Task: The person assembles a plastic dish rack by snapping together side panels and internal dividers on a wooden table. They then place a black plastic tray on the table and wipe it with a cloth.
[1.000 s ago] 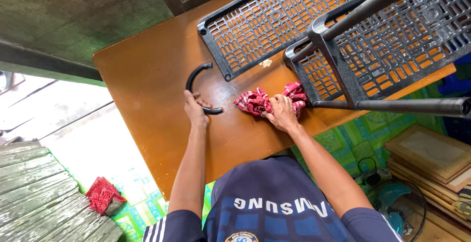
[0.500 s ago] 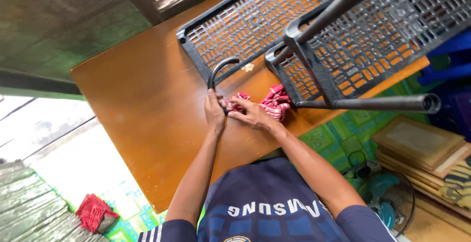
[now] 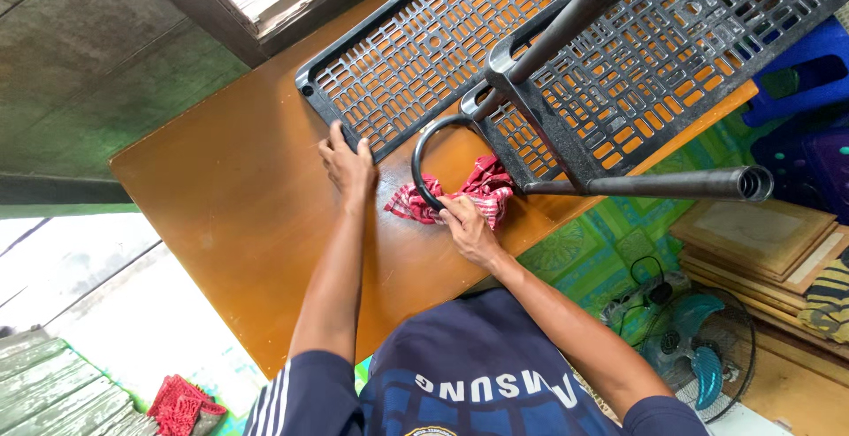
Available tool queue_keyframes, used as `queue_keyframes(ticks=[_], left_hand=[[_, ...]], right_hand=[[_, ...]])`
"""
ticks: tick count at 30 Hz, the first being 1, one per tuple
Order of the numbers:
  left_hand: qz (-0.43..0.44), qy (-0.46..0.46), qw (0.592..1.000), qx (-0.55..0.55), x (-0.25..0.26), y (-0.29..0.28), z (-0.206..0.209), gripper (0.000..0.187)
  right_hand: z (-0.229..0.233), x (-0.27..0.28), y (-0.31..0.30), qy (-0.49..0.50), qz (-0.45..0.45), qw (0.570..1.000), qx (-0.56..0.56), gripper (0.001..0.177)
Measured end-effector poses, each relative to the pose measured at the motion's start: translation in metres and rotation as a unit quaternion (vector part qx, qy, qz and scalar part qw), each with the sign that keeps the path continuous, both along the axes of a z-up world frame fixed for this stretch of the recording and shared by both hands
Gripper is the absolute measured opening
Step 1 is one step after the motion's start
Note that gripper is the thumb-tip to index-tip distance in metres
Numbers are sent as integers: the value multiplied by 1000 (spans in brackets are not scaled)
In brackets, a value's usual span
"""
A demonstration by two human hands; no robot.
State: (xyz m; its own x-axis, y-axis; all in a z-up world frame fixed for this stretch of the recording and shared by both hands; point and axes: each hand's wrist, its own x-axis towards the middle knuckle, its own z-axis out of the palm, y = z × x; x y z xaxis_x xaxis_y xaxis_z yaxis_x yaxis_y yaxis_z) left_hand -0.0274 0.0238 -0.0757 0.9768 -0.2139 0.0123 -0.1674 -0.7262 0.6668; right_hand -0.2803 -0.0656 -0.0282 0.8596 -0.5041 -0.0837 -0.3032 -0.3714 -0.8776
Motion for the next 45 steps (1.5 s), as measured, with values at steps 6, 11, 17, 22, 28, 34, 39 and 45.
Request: queue_keyframes(ticks=[6,11,17,22,28,34,39,45], left_hand=[[-53,100,976,-186,27,12,-10,94],[29,192,975,-106,8,58,-16,107],[29,113,989,-90,-14,151,-34,102],[174,211,960,-56,-5,210,-18,89],[185,-45,966,177,0,198,34,80],[-201,95,949,225,-19,101,26,98],[-212,101,934,269,-23,92,12,96],[-186,162,926,286,-24,124,29,97]], right_hand=[[-12,33,-34,-7,-3,997,-83,25],[-18,52,-49,-6,-36,995,-96,25],[-4,66,-23,-37,-23,986,-161,23],[15,74,-5,-88,-23,975,-202,28],[23,83,-8,-107,-72,952,-277,33],[21,94,-22,-83,-96,957,-261,36],[20,99,-31,-107,-124,950,-267,35],[7,110,-31,-69,-166,959,-218,34]])
